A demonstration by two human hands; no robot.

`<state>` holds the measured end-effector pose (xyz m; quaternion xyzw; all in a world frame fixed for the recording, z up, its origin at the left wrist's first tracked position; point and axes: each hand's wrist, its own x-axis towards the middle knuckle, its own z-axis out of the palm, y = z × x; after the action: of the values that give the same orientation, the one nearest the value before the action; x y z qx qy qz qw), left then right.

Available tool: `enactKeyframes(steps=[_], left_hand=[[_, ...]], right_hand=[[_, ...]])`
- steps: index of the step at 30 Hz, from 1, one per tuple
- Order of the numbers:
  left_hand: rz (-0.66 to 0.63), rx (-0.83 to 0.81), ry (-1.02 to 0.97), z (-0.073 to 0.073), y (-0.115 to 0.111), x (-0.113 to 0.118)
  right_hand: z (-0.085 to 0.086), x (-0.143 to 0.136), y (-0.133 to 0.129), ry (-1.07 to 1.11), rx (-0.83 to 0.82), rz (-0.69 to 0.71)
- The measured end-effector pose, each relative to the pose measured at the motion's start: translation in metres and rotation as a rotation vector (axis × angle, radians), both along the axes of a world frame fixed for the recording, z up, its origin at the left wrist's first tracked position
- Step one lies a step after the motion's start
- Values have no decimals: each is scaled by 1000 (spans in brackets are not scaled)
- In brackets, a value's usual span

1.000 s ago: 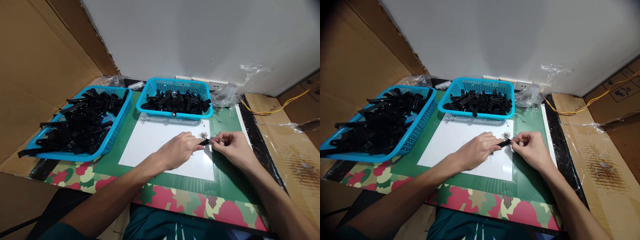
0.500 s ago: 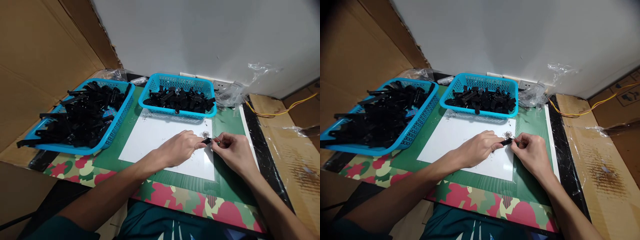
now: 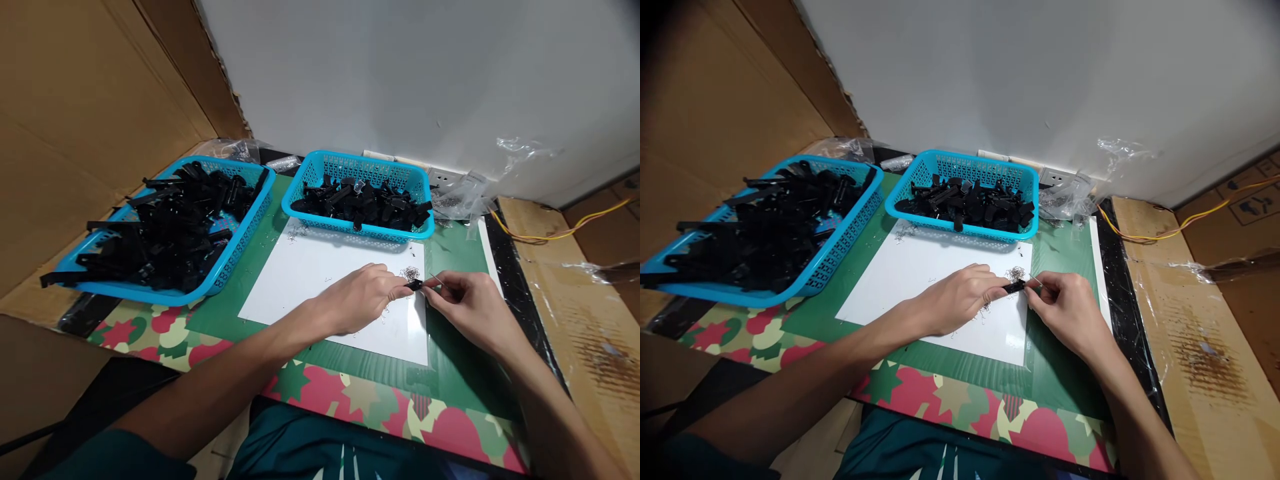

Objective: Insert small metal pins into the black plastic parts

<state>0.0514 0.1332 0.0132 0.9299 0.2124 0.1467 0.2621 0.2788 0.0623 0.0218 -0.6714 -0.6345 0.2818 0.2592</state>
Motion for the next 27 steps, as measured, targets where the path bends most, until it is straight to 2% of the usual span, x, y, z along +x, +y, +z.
enactKeyframes(steps=[2,4,8,11,15,18,27], left_hand=[[6,-10,-6,0,0,0],[9,-9,-11,0,0,0],[5,22,1,1,0,0],[-6,35,-5,2,0,0],[-1,27,-20,-1,0,0],[-28,23,-35,-3,0,1],[-38,17,-31,-5,0,1]], right_hand=[[4,6,1,-24,-22,36],[7,10,1,-48,27,54],[7,14,3,-57,285,69],[5,11,2,34,401,-31],[-1,3,-1,337,301,-205],[-6,-2,-1,457,255,-262],[-13,-9,-2,405,305,-282]])
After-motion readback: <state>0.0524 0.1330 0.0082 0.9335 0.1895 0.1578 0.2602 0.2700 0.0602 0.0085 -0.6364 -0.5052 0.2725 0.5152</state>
